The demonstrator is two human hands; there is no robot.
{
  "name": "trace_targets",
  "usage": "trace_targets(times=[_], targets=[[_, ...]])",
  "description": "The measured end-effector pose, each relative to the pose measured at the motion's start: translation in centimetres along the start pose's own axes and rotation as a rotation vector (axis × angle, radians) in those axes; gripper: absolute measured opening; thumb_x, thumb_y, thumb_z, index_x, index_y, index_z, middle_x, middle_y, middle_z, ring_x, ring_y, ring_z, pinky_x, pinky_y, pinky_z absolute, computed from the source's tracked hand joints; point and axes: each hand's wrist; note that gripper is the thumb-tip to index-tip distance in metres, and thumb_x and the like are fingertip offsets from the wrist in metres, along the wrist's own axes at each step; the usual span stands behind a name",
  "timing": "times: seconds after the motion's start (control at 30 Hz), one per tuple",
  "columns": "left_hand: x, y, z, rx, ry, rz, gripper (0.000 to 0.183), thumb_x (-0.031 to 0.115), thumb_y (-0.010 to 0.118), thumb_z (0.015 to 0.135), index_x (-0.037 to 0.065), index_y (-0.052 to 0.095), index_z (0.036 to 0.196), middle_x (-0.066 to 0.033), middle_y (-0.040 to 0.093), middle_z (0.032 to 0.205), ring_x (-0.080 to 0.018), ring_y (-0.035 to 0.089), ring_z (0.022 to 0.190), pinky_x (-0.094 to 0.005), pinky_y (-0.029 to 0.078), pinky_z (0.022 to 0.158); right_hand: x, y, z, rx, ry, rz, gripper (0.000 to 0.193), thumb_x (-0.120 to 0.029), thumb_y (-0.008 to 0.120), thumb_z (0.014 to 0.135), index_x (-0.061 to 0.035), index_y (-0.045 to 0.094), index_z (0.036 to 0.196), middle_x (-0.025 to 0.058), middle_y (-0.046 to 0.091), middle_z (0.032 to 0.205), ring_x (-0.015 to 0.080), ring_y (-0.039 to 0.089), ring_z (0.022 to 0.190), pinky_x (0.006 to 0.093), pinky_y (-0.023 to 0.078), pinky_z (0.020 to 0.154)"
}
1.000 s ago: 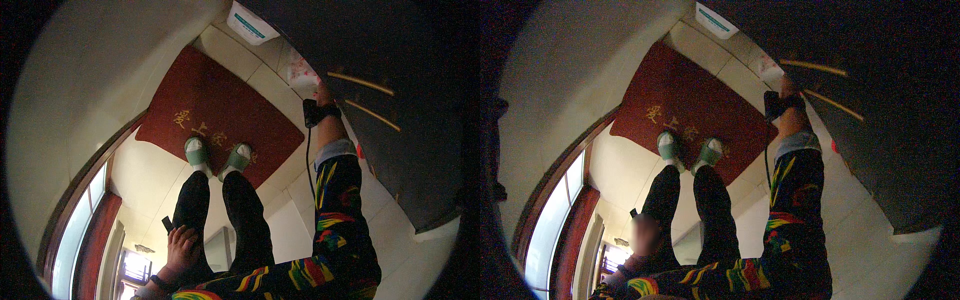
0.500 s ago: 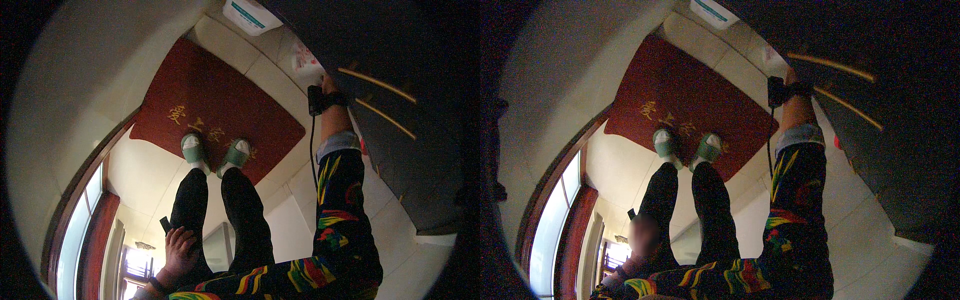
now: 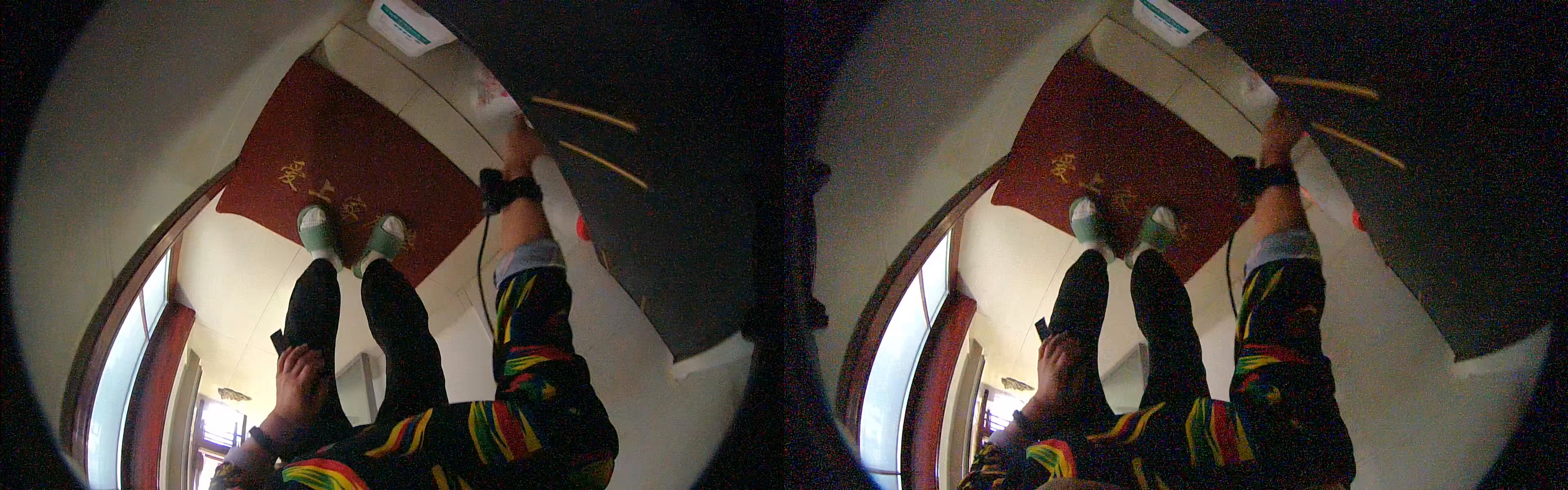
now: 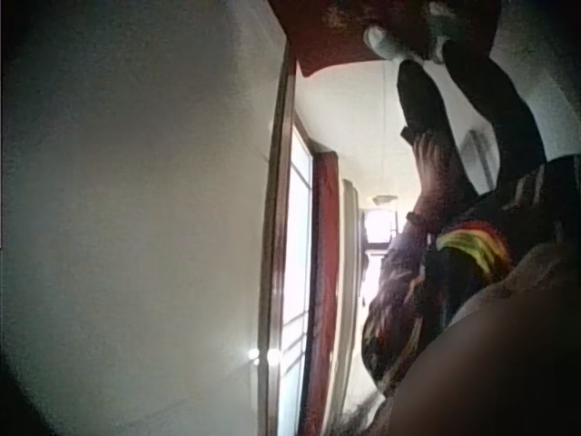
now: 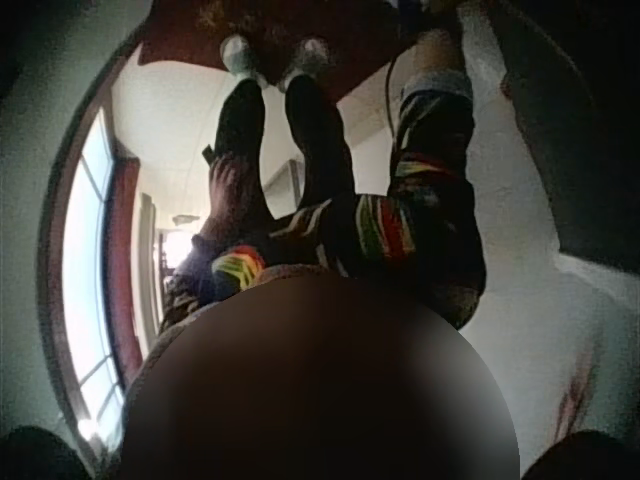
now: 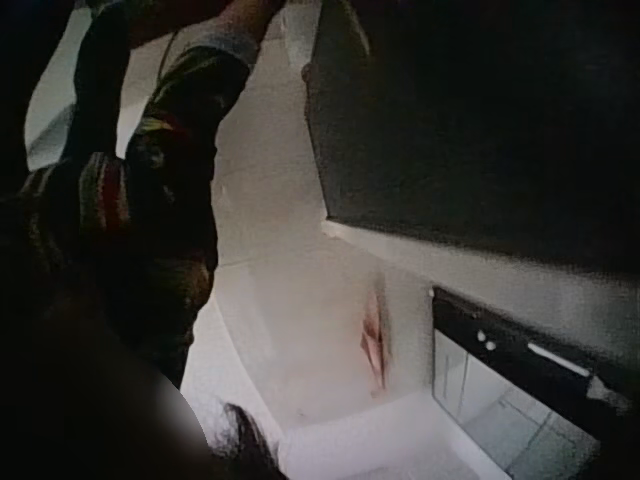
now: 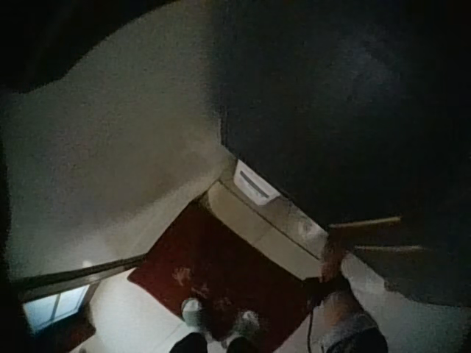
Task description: The person sweeps debris into a dustpan, then wipes the tiled floor with a cloth. They move a plastic bag and a chair to reach more floor area, continue wiping, and place the chair back.
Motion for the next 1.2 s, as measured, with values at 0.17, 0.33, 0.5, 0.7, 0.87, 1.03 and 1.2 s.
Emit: trace_targets(times=[0.17, 0.33, 0.5, 0.7, 0.87, 1.03, 1.2], targets=[[0.8, 1.3, -2.5, 0.103, 0.030, -0.034, 0.033, 0.013, 0.063, 0.075, 0.001, 0.057, 0.106, -0.0185, 0.054, 0.121, -0.0400, 0.041, 0.123, -0.0528, 0.028, 0.106, -0.2, -5.3, -16.1, -0.721, 0.055, 0.901, 0.045, -0.026, 0.052, 0.094, -0.0021, 0.046, 0.132, 0.0168, 0.049, 0.128, 0.0274, 0.045, 0.117, 0.0379, 0.035, 0.098], [-1.3, 4.4, -8.6, 0.218, -0.220, -0.090, 0.034, 0.014, 0.065, 0.076, 0.002, 0.058, 0.107, -0.0184, 0.055, 0.121, -0.0371, 0.045, 0.121, -0.0472, 0.036, 0.102, 5.9, -11.0, -27.8, -1.229, -0.059, 0.778, 0.048, -0.026, 0.055, 0.094, -0.0031, 0.045, 0.135, 0.0101, 0.054, 0.127, 0.0211, 0.050, 0.117, 0.0338, 0.041, 0.097], [-5.4, 8.8, -19.9, 0.586, -0.728, -0.654, 0.032, 0.026, 0.059, 0.086, 0.001, 0.058, 0.106, -0.0184, 0.065, 0.099, -0.0328, 0.062, 0.094, -0.0405, 0.049, 0.083, 8.5, -15.9, -28.4, -1.243, -0.036, 0.664, 0.048, -0.028, 0.058, 0.092, -0.0022, 0.046, 0.131, 0.0077, 0.058, 0.096, 0.0163, 0.055, 0.080, 0.0342, 0.046, 0.070], [-4.2, 15.3, -32.0, 0.907, -1.046, -0.852, 0.032, 0.031, 0.057, 0.085, 0.000, 0.061, 0.096, -0.0174, 0.066, 0.087, -0.0307, 0.064, 0.084, -0.0391, 0.049, 0.076, 0.5, -24.7, -24.4, -1.216, -0.111, 0.448, 0.041, -0.031, 0.054, 0.095, -0.0065, 0.048, 0.126, 0.0011, 0.055, 0.075, 0.0132, 0.052, 0.061, 0.0272, 0.042, 0.052], [-5.5, 23.3, -32.9, 0.949, -1.191, -0.973, 0.035, 0.031, 0.060, 0.083, -0.001, 0.062, 0.097, -0.0182, 0.066, 0.089, -0.0307, 0.063, 0.086, -0.0401, 0.049, 0.076, -13.1, -21.9, -20.4, -1.283, -0.308, 0.340, 0.042, -0.034, 0.054, 0.094, -0.0087, 0.048, 0.127, 0.0028, 0.057, 0.076, 0.0140, 0.055, 0.062, 0.0281, 0.044, 0.049], [-3.6, 32.4, -30.9, 1.021, -1.261, -1.086, 0.033, 0.030, 0.060, 0.082, 0.000, 0.063, 0.093, -0.0197, 0.065, 0.088, -0.0319, 0.063, 0.085, -0.0406, 0.049, 0.076, -28.3, -19.4, -22.9, -1.246, -0.540, 0.299, 0.040, -0.027, 0.052, 0.096, -0.0080, 0.046, 0.130, 0.0032, 0.061, 0.094, 0.0123, 0.056, 0.066, 0.0273, 0.044, 0.050], [-1.6, 35.2, -32.2, 1.034, -1.305, -1.298, 0.030, 0.028, 0.060, 0.082, 0.001, 0.062, 0.095, -0.0187, 0.066, 0.093, -0.0326, 0.062, 0.087, -0.0410, 0.049, 0.077, -42.8, -24.8, -33.1, -1.284, -0.838, 0.143, 0.045, -0.018, 0.052, 0.095, -0.0057, 0.042, 0.137, 0.0051, 0.061, 0.108, 0.0115, 0.059, 0.082, 0.0238, 0.046, 0.063]])
Point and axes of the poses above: each hand's wrist, its own z-axis towards the middle knuckle, its own y-axis out of the palm, x = y × z
